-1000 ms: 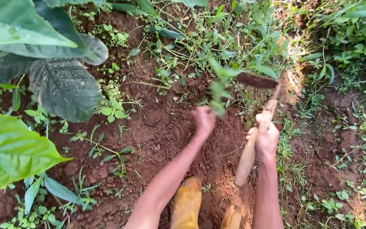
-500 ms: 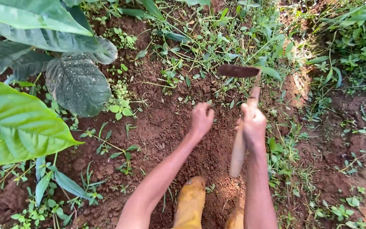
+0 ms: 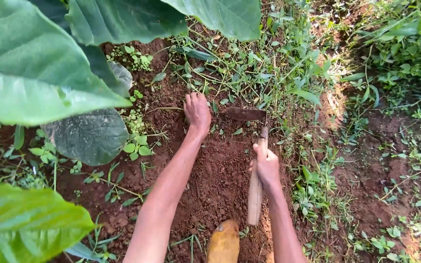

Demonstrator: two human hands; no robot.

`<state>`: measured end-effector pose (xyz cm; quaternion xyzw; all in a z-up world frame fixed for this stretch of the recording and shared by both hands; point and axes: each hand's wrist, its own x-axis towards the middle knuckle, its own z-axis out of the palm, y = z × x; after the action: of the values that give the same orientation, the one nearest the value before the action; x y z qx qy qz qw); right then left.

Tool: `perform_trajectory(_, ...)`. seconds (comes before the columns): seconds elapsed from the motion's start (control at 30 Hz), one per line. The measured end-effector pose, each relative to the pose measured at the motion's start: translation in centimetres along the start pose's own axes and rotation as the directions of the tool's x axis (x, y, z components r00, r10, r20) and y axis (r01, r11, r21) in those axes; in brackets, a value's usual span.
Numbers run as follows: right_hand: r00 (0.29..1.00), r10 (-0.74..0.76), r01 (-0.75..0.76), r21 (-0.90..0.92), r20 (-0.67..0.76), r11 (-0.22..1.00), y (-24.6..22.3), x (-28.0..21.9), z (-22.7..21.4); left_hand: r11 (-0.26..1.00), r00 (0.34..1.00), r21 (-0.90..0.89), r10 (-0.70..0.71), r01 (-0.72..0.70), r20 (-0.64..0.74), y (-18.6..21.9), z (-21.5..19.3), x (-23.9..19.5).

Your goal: Using a hand hoe to clear weeds and grass from a patch of soil in a field.

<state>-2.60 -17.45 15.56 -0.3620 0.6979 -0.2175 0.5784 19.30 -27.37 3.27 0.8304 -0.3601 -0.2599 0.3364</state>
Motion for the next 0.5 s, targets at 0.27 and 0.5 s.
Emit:
perform_trajectory(0.27, 0.992, -0.034, 0.042, 0.065, -0.119, 0.997, -2.4, -0.9, -1.4, 0.936, 0.934, 0.197, 0.235, -0.292, 0.268, 1.9, 0.7, -8.6)
perform_trajectory(0.5, 0.857, -0.356, 0.245, -0.315, -0.372, 0.917, -5.0, 0.7, -7.5, 0.903, 0.479, -0.427, 0.396, -0.048, 0.783, 3.8, 3.7, -21.5)
